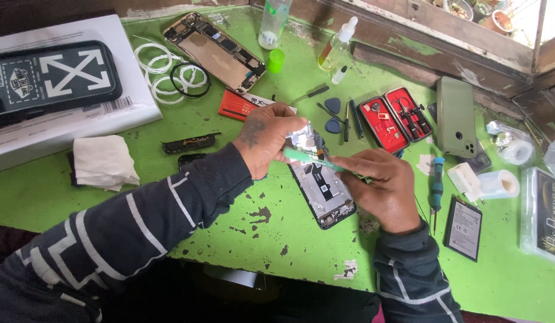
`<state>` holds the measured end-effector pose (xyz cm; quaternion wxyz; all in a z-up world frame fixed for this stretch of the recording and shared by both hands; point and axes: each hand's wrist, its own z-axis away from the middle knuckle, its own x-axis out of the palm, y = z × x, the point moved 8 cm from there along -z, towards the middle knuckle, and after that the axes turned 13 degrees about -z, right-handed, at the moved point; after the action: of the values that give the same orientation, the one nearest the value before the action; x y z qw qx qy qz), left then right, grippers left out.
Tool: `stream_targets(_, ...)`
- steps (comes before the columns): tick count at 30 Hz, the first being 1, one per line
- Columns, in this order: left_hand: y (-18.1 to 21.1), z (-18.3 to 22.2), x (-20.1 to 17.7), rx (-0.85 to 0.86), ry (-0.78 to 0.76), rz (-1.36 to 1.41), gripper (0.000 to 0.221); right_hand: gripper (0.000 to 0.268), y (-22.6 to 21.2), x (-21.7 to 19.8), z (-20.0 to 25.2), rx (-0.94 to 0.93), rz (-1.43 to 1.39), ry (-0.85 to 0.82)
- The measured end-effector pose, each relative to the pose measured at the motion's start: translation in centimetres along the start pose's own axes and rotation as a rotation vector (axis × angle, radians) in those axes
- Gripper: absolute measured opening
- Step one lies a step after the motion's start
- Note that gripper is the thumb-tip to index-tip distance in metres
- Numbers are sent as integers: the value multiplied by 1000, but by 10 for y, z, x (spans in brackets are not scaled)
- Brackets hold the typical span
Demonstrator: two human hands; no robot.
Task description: Cleaning a smartphone circuit board using a toothbrush and cleaning solution.
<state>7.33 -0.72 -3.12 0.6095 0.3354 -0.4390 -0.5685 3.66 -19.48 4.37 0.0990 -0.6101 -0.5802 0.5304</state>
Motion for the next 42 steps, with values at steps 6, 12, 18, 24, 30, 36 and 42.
stream_targets(6, -3, -5, 2, 20, -5, -12, 15, 40, 12, -5, 2, -5, -8, 85)
stream_targets(12, 9, -17, -18, 78, 84, -17, 17, 39, 18, -13, 11, -33, -174, 84)
stream_targets(18, 31, -7, -31, 102, 142, 93, 14, 38, 24, -41, 13, 100, -200, 249)
stream_targets(24, 31, -13, -37, 132, 104, 18, 22, 29, 32, -50, 17, 287, -77, 348)
stream_targets(30, 14, -25, -17, 226, -33, -97, 40, 29, 42, -43, 15, 281, -56, 302)
stream_targets(36, 40, 1, -14, 249, -69, -277, 45, 29, 52, -47, 15, 372, 25, 314)
stream_targets(42, 35, 27, 5, 231, -293, -593, 40, 27, 58, -47, 17, 423, 55, 316)
